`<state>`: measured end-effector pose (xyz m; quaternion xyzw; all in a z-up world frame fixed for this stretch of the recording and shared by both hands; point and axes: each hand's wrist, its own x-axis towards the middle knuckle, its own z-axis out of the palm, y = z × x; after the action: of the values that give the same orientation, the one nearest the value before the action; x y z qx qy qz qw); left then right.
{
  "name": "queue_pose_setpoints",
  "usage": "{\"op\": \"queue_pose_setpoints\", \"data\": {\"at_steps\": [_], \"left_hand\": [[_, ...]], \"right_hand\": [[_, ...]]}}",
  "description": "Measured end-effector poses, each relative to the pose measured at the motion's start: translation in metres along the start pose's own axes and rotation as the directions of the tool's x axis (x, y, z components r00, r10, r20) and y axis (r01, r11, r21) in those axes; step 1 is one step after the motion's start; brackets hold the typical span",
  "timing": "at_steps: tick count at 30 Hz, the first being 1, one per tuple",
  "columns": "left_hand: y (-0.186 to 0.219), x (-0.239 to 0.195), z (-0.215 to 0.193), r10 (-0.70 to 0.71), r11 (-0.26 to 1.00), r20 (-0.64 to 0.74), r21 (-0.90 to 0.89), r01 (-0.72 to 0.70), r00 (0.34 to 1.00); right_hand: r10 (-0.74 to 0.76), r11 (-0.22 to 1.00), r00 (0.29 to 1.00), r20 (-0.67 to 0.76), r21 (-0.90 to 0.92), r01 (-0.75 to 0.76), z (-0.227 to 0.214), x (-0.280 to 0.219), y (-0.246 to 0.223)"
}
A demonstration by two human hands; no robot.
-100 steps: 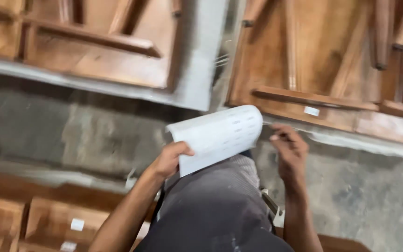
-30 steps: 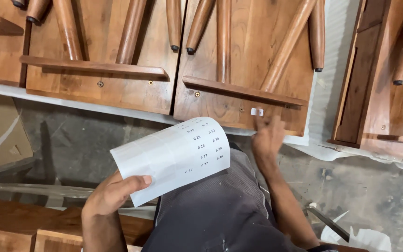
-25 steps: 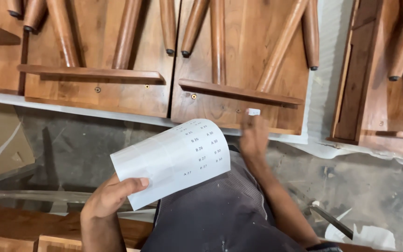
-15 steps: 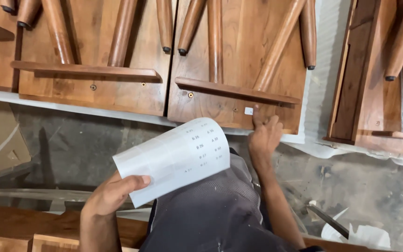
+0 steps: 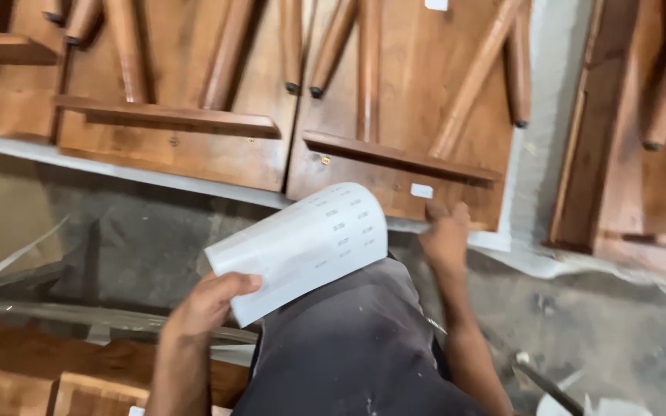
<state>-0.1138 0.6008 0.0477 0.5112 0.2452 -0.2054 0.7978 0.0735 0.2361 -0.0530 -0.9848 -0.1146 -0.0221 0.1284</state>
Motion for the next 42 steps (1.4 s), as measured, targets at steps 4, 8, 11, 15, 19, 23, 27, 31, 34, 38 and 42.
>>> {"op": "queue_pose_setpoints", "data": {"at_steps": [4, 8, 11, 15, 19, 23, 27, 31, 34, 38, 42], "left_hand": [[-0.009, 0.017, 0.018, 0.103, 0.947, -0.06, -0.298, -0.116, 0.993], [-0.034, 0.046, 0.02, 0.157, 0.918, 0.076, -0.378, -0.118, 0.985], [-0.035, 0.052, 0.032, 0.155, 0.89, 0.146, -0.449, -0.074, 0.977], [0.014, 0.037, 0.075, 0.208, 0.802, 0.145, -0.592, -0.083, 0.967], [0.011, 0.034, 0.084, 0.274, 0.745, 0.129, -0.655, -0.126, 0.953], [0.003, 0.033, 0.083, 0.281, 0.782, 0.14, -0.607, -0.142, 0.95], [-0.018, 0.039, 0.078, 0.241, 0.781, 0.121, -0.613, -0.119, 0.963], [-0.033, 0.04, 0.075, 0.176, 0.815, 0.033, -0.565, -0.127, 0.984], [-0.017, 0.027, 0.07, 0.139, 0.852, -0.084, -0.497, -0.163, 0.987], [-0.024, 0.014, 0.052, 0.141, 0.867, -0.271, -0.43, -0.251, 0.952], [-0.05, 0.016, 0.032, 0.172, 0.823, -0.342, -0.466, -0.326, 0.924]], "right_hand": [[-0.09, 0.663, 0.992, 0.092, 0.748, -0.01, -0.075, 0.001, -0.043], [-0.255, 0.626, 0.965, -0.062, 0.75, 0.214, -0.143, -0.002, -0.104], [-0.563, 0.64, 0.807, -0.177, 0.525, 0.561, -0.155, 0.01, -0.132], [-0.615, 0.644, 0.781, -0.111, 0.5, 0.579, -0.149, 0.016, -0.13], [-0.61, 0.616, 0.778, -0.149, 0.529, 0.584, -0.148, 0.019, -0.125], [-0.622, 0.574, 0.763, -0.173, 0.562, 0.596, -0.142, 0.02, -0.123], [-0.63, 0.568, 0.759, -0.163, 0.57, 0.594, -0.138, 0.018, -0.119], [-0.642, 0.508, 0.756, -0.126, 0.669, 0.543, -0.139, 0.019, -0.101], [-0.571, 0.539, 0.816, -0.085, 0.712, 0.451, -0.109, 0.019, -0.062], [-0.197, 0.842, 0.961, -0.196, 0.469, 0.268, -0.045, 0.033, -0.012], [-0.127, 0.921, 0.942, -0.31, 0.316, 0.228, -0.004, 0.047, 0.004]]}}
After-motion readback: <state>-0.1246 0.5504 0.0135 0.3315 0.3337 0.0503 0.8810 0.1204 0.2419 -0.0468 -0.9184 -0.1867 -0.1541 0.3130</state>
